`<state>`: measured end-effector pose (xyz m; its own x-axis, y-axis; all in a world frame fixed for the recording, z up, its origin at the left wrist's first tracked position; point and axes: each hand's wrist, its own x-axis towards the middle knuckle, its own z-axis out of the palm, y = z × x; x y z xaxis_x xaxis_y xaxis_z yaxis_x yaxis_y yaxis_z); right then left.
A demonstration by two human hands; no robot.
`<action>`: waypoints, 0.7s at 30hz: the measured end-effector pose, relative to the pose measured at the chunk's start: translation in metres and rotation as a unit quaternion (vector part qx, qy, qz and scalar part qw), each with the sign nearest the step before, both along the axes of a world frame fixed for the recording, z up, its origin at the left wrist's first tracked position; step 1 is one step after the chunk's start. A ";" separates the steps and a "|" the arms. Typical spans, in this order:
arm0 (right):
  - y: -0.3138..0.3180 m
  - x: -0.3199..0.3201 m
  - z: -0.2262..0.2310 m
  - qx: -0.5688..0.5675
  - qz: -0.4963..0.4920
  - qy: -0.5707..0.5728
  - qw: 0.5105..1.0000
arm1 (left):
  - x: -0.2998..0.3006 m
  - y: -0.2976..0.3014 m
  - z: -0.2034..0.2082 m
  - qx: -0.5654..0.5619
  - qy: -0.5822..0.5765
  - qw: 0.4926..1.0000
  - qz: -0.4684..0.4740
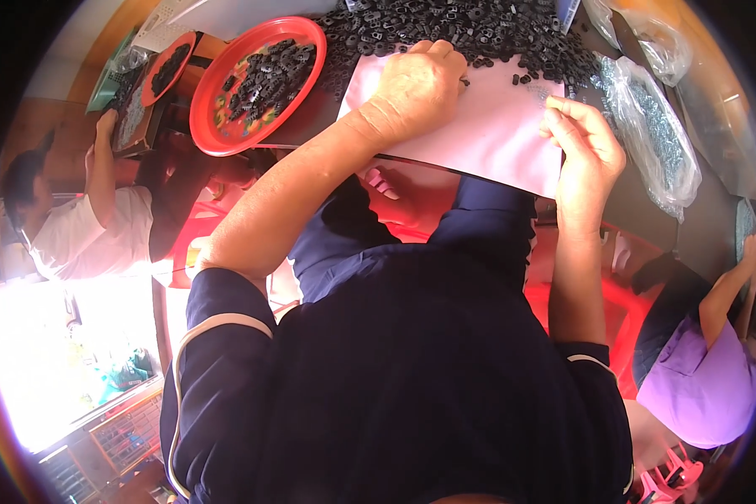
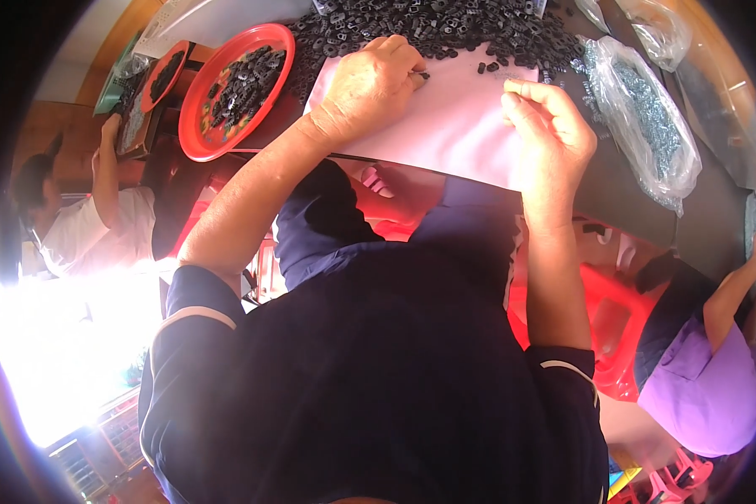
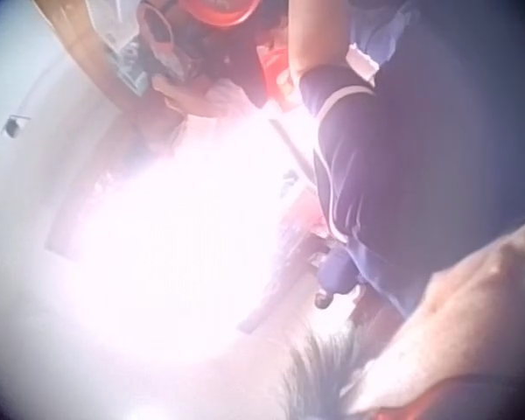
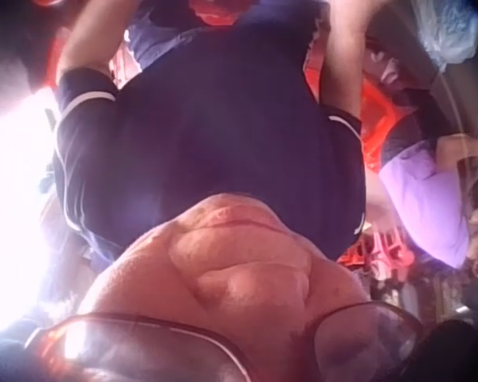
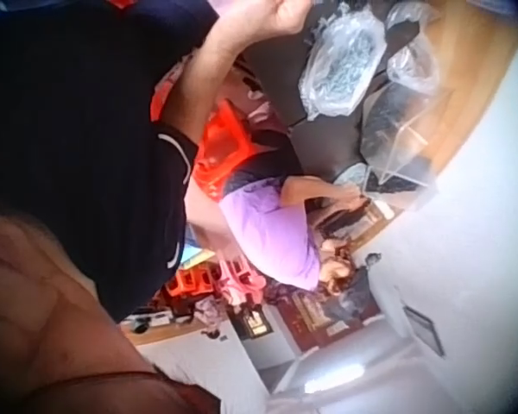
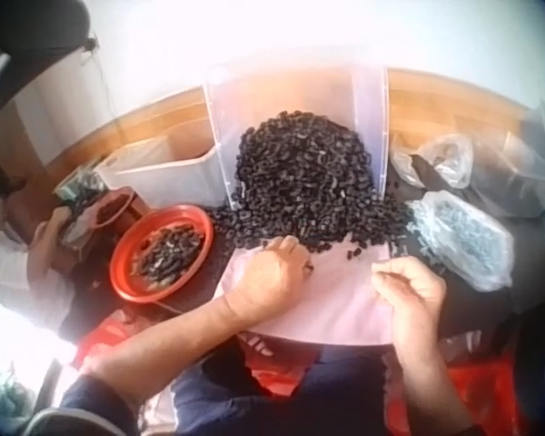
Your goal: The person assembles small components by picking up black plastic pieces and metal pins, then inserting the pins into the plastic pieces by hand.
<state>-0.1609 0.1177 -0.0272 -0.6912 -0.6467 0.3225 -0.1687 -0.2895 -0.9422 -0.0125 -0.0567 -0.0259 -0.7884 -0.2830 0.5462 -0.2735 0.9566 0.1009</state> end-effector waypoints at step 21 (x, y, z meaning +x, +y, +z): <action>-0.062 0.040 0.019 0.090 0.133 0.173 0.972 | 0.039 0.018 0.017 0.401 0.169 0.898 0.060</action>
<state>-0.1205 0.0553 -0.0080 -0.3620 -0.8554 0.3704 -0.4255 -0.2019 -0.8821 0.0270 -0.0386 -0.0090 -0.5531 -0.7646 0.3308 -0.1943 0.5046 0.8412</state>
